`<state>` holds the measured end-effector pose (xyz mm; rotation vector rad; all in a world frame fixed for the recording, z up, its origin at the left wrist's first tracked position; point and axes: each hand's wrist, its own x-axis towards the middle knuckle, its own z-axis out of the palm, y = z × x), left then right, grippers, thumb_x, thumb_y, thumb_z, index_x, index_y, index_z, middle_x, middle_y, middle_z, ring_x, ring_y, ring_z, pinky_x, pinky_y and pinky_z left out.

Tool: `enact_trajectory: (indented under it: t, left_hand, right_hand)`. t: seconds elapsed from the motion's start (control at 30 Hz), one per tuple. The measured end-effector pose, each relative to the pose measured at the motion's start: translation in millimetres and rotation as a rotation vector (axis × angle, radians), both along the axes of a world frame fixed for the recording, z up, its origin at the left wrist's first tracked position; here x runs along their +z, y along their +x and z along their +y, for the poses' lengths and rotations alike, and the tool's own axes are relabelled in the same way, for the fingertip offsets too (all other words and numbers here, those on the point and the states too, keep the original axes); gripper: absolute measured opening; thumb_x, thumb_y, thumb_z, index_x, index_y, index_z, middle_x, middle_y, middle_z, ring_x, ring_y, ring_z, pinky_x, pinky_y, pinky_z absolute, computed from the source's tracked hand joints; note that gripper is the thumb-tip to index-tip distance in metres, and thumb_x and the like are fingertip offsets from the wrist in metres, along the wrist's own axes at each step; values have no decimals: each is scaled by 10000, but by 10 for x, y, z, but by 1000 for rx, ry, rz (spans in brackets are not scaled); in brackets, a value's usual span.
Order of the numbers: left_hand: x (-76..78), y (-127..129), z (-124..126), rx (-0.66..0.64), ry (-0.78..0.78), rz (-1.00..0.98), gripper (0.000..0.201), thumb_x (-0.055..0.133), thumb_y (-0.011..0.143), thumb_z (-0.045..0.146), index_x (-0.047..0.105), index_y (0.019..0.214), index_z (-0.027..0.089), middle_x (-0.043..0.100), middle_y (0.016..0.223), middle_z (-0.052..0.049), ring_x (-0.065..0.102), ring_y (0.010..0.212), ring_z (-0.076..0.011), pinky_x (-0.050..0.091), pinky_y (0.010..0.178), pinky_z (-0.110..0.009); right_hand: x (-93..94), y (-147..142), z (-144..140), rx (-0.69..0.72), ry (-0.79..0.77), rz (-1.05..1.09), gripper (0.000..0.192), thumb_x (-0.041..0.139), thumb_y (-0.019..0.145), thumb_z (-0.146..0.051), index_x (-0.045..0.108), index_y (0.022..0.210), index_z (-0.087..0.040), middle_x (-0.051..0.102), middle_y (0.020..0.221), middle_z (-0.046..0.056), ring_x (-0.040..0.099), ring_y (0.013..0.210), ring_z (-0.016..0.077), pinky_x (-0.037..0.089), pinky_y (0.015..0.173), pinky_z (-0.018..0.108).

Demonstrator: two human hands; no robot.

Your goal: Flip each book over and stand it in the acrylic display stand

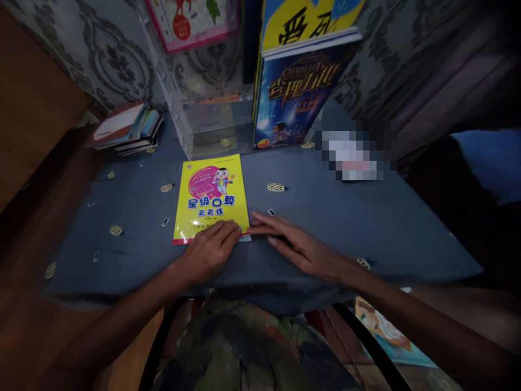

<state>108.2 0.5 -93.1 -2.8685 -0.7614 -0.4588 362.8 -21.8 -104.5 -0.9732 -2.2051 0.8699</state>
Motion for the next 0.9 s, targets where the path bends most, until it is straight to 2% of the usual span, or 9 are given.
enact_trajectory:
  t: [0.17,0.27,0.37,0.53,0.67,0.77,0.83,0.9]
  left_hand:
    - [-40,-5,-17,-4,5,-7,227,446,1003,118,609,1158,91,709,1141,-137,678,1066,-237,590,936,-387]
    - [-113,-17,-72,5,-10,-1,269,463,996,120,594,1228,89,692,1210,-159,637,1197,-270,542,1038,-442]
    - [-151,-68,-155,-3,-41,29,382,448,969,65,530,1342,57,632,1340,-195,554,1328,-297,480,1118,-476]
    - [-153,-424,-263,78,-93,-6,510,450,973,73,411,1480,118,569,1447,-160,477,1411,-259,433,1168,-480]
    - [-169,-833,-267,225,-72,-78,483,454,991,115,442,1470,170,603,1412,-150,556,1343,-256,488,1118,-477]
    - [-193,-982,-230,288,-83,-162,434,460,1000,156,506,1429,207,646,1359,-130,623,1266,-246,521,1083,-469]
    - [-200,-992,-195,293,-94,-235,384,472,1001,171,568,1369,225,679,1307,-114,655,1217,-235,537,1062,-458]
    - [-193,-972,-160,290,-97,-283,318,488,999,181,631,1281,221,705,1247,-106,685,1156,-230,558,1028,-447]
  right_hand:
    - [-54,-9,21,4,45,-20,539,394,1023,-243,346,1558,-282,668,1354,70,575,1287,224,474,1090,486]
    - [-77,-39,10,16,126,-51,446,409,1015,-241,530,1444,-257,693,1273,99,608,1217,235,524,1021,480]
    - [-88,-81,-32,37,244,-93,367,451,1000,-224,654,1306,-238,724,1216,91,603,1218,246,512,1039,501]
    - [-112,-120,-90,35,331,-159,358,527,955,-200,679,1273,-267,734,1237,65,614,1226,255,466,1093,551]
    - [-104,-102,-91,25,361,-174,355,545,940,-207,683,1258,-285,739,1224,54,622,1218,258,475,1078,557]
    - [-12,-154,-64,8,371,-211,322,548,941,-223,703,1215,-290,761,1155,52,646,1161,265,470,1067,577]
    - [94,-314,-22,-32,368,-239,294,527,956,-240,727,1165,-289,781,1036,62,677,1066,271,471,1050,593]
    - [206,-620,43,-71,352,-236,313,467,987,-246,739,1138,-272,780,936,75,691,985,269,482,1035,586]
